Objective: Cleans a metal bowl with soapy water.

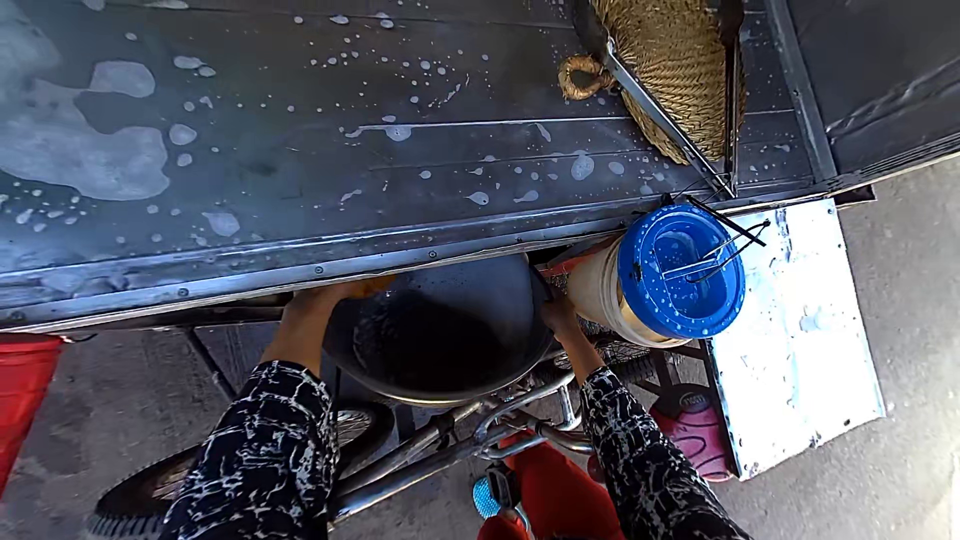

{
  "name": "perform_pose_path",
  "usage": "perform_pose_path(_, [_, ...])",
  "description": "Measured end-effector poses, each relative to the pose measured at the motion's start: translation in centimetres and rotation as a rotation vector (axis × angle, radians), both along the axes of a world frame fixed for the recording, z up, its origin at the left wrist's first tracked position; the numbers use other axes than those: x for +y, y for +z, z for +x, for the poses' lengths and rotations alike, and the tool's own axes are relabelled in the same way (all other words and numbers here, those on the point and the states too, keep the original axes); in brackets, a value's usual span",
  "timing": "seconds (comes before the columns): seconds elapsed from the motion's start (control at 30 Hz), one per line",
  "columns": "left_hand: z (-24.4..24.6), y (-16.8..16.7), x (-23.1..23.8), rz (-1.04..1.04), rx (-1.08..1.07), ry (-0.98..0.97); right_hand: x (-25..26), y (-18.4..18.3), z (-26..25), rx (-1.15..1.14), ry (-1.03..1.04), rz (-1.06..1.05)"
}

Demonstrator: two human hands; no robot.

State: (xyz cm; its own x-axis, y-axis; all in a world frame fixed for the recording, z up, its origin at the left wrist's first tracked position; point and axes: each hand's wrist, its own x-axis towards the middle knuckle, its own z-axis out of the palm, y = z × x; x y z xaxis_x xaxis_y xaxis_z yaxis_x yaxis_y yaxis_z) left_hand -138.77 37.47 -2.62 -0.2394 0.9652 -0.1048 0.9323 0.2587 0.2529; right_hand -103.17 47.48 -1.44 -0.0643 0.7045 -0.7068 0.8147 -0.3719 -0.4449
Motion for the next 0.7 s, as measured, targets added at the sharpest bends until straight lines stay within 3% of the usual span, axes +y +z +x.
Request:
perform_pose_path(0.03, [-2.0, -3.3, -0.7, -0.001, -0.042, 0.069, -0.1, 0.0, 0.1, -0.005, 0.011, 0.013])
perform_pose_path(0.1, [-2.8, -3.9, -0.7, -0.175, -0.144, 0.236, -0.4, 0.0, 0.3, -0.001, 0.028, 0.048])
perform_pose_path(0.2, [0.0, -0.1, -1.8, -0.196, -0.291, 0.449, -0.9, 0.4, 0.5, 0.008, 0.037, 0.078])
perform_pose_path(0.3, [1.4, 1.0, -4.6, -0.328, -0.334, 0.562, -1.5, 1.3, 0.4, -0.015, 0.092, 0.064])
perform_pose_path(0.43, [2.1, 2.3, -8.9, -0.27, -0.351, 0.631, -3.1, 3.1, 0.2, 0.006, 0.147, 0.076])
perform_pose_path(0.7, [6.2, 11.2, -17.7, -0.131, -0.326, 0.692, -10.3, 9.1, 2.9, 0.104, 0.14, 0.167])
